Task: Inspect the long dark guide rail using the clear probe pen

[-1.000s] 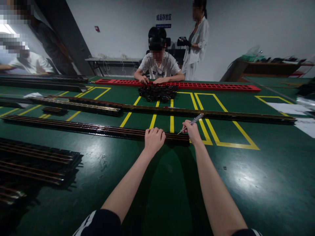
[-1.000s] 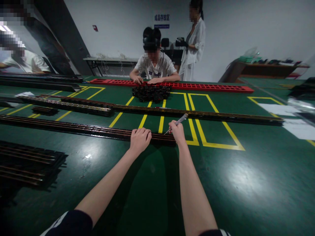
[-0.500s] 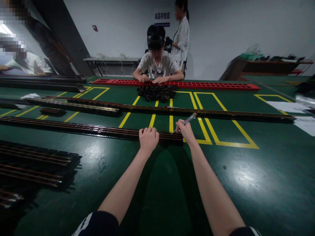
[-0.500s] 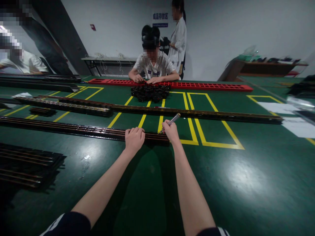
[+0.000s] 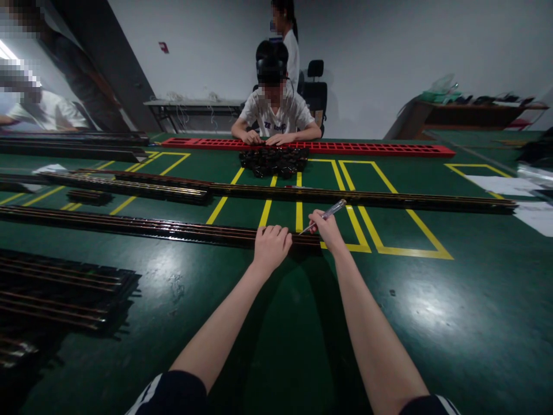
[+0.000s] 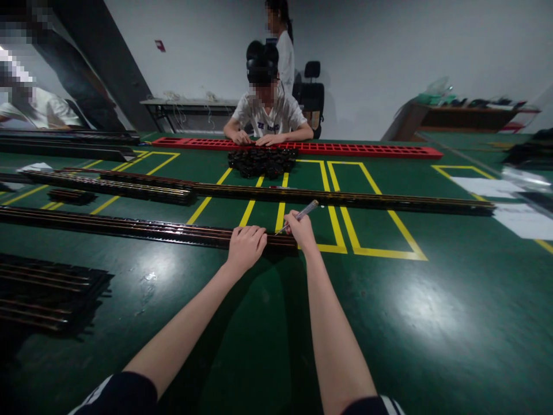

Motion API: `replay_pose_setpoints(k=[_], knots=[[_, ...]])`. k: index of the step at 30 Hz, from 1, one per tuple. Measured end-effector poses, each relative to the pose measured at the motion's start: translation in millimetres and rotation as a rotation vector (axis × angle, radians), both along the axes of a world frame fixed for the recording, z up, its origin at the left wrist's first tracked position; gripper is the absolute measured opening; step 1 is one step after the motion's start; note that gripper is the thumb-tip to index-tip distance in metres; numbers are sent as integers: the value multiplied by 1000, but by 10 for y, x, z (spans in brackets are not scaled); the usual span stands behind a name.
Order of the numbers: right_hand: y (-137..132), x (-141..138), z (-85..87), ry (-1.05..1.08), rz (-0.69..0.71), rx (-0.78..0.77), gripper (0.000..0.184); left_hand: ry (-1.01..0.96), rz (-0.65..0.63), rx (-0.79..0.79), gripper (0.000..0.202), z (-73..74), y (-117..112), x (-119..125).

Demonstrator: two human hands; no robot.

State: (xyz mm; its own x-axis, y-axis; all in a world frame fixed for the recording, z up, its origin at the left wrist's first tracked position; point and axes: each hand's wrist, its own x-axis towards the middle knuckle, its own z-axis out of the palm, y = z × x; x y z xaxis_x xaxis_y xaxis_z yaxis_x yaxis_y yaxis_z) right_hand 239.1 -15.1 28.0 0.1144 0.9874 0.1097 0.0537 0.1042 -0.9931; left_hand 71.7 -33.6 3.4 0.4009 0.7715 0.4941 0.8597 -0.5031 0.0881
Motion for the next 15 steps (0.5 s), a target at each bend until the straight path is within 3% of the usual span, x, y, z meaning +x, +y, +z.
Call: replay_pose_setpoints(k=[15], knots=[[-58, 157, 16, 23, -32, -23, 28, -18, 3, -25, 36, 9, 0, -15]])
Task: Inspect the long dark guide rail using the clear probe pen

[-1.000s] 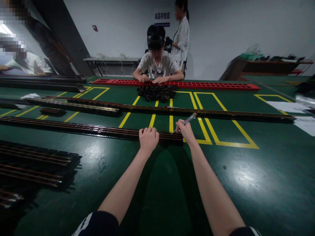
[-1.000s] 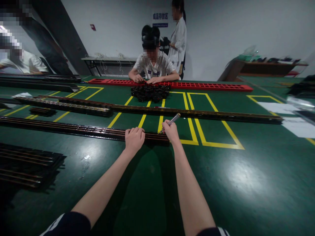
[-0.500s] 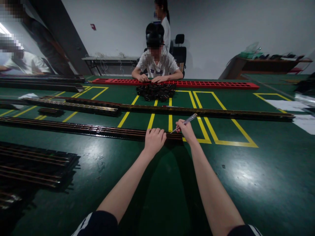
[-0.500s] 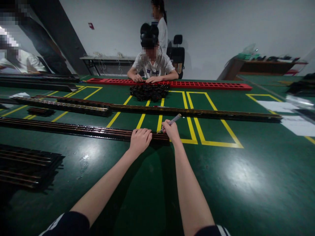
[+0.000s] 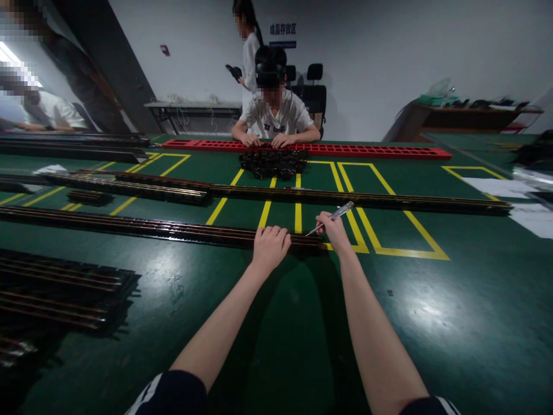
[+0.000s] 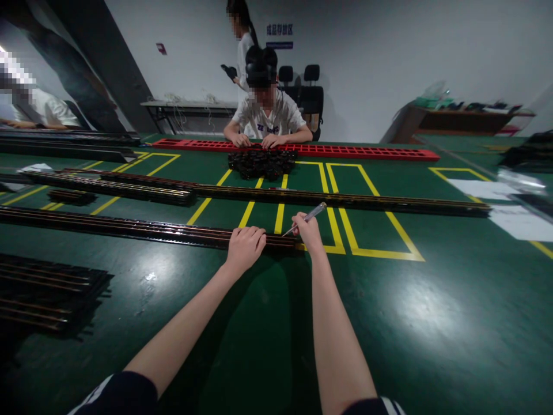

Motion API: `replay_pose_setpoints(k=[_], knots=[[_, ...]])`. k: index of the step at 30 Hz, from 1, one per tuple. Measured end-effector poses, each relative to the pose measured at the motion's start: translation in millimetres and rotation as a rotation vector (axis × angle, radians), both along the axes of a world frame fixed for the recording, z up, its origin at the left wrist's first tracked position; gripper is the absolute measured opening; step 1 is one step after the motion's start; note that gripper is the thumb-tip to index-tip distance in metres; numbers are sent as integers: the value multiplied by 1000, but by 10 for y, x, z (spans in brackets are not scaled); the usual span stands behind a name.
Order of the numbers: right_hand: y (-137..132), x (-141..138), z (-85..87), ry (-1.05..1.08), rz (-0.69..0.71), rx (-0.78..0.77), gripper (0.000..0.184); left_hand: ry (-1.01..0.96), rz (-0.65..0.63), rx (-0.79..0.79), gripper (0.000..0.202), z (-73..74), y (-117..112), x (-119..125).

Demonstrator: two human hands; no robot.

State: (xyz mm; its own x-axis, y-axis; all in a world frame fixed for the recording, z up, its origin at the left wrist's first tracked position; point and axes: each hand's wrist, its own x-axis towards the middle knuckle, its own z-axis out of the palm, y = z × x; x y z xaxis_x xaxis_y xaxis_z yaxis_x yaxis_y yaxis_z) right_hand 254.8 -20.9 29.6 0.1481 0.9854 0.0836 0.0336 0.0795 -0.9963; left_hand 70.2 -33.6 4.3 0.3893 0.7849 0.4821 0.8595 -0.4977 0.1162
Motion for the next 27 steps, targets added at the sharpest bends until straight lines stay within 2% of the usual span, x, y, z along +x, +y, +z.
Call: replay_pose_setpoints(k=[19, 27], knots=[[11, 223, -102, 45, -48, 13, 28, -9, -8, -4, 39, -2, 2, -8], [14, 189, -98, 29, -47, 31, 33, -17, -11, -11, 39, -13, 7, -1]])
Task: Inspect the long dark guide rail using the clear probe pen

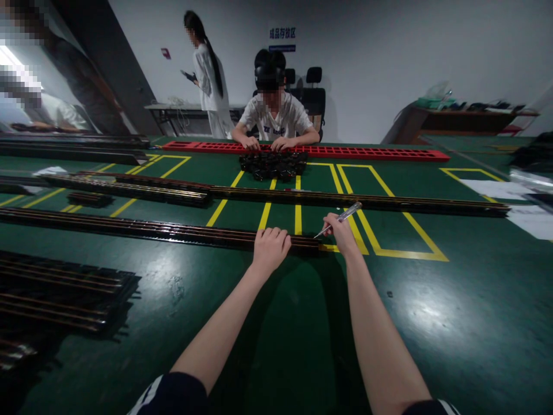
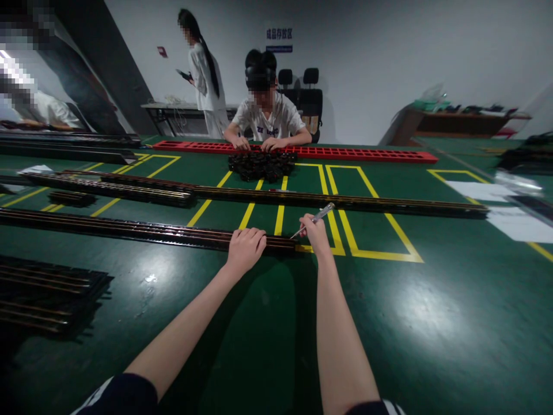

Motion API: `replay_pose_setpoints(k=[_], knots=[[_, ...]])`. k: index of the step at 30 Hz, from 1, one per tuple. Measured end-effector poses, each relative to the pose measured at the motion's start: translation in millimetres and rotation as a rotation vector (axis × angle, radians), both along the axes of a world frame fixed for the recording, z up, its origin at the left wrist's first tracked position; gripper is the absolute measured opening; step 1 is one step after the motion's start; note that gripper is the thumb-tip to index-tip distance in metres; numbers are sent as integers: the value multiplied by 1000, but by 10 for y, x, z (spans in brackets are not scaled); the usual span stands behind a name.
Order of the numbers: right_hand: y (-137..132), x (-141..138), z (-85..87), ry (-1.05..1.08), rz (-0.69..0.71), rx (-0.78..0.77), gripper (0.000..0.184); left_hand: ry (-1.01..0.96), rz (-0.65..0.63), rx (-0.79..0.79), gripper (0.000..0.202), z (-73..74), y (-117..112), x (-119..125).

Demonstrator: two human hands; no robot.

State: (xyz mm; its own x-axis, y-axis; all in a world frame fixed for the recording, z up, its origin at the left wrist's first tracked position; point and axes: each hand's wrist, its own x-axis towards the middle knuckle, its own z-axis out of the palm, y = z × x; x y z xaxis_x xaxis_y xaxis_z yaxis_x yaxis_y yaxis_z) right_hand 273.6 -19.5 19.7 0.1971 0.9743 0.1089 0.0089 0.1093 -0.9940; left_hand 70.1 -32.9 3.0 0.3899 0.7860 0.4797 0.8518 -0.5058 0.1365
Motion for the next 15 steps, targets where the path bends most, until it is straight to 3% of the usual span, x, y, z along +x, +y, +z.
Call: replay_pose_setpoints(k=[15], knots=[[-11, 83, -82, 32, 27, -41, 33, -20, -7, -30, 38, 13, -2, -7]])
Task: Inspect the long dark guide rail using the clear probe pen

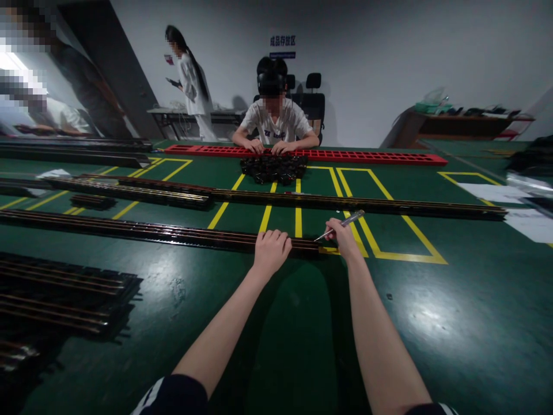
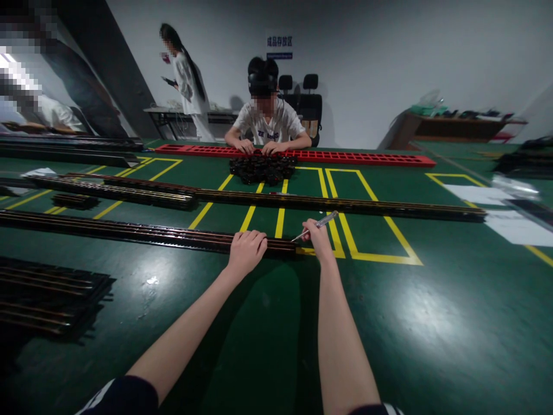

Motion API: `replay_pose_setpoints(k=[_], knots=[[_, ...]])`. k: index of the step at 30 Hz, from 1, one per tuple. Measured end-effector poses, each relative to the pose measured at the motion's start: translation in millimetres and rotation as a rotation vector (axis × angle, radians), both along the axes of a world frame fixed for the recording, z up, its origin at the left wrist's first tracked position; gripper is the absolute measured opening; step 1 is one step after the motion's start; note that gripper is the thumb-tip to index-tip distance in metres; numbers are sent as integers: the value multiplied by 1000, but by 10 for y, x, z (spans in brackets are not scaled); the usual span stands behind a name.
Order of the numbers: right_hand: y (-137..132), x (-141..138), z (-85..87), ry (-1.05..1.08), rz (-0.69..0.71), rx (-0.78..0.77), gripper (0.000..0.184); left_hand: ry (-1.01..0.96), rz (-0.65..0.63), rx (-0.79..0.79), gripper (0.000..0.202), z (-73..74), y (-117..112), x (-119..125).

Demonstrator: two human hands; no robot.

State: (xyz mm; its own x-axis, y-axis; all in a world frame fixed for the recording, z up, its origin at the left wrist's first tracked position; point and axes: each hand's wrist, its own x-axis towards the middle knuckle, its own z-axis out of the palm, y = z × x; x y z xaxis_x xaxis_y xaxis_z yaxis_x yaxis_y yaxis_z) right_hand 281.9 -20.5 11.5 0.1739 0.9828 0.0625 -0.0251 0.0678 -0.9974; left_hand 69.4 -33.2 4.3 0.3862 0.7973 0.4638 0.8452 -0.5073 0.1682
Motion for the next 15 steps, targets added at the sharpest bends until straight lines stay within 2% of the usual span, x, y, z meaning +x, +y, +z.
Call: replay_pose_setpoints(k=[5, 12, 15], knots=[[2, 69, -90, 100, -59, -2, 29, 17, 13, 27, 38, -9, 2, 6], [-58, 122, -163, 111, -66, 13, 32, -10, 7, 21, 39, -24, 5, 5], [-81, 111, -194, 135, -157, 55, 32, -23, -7, 19, 39, -32, 12, -1]])
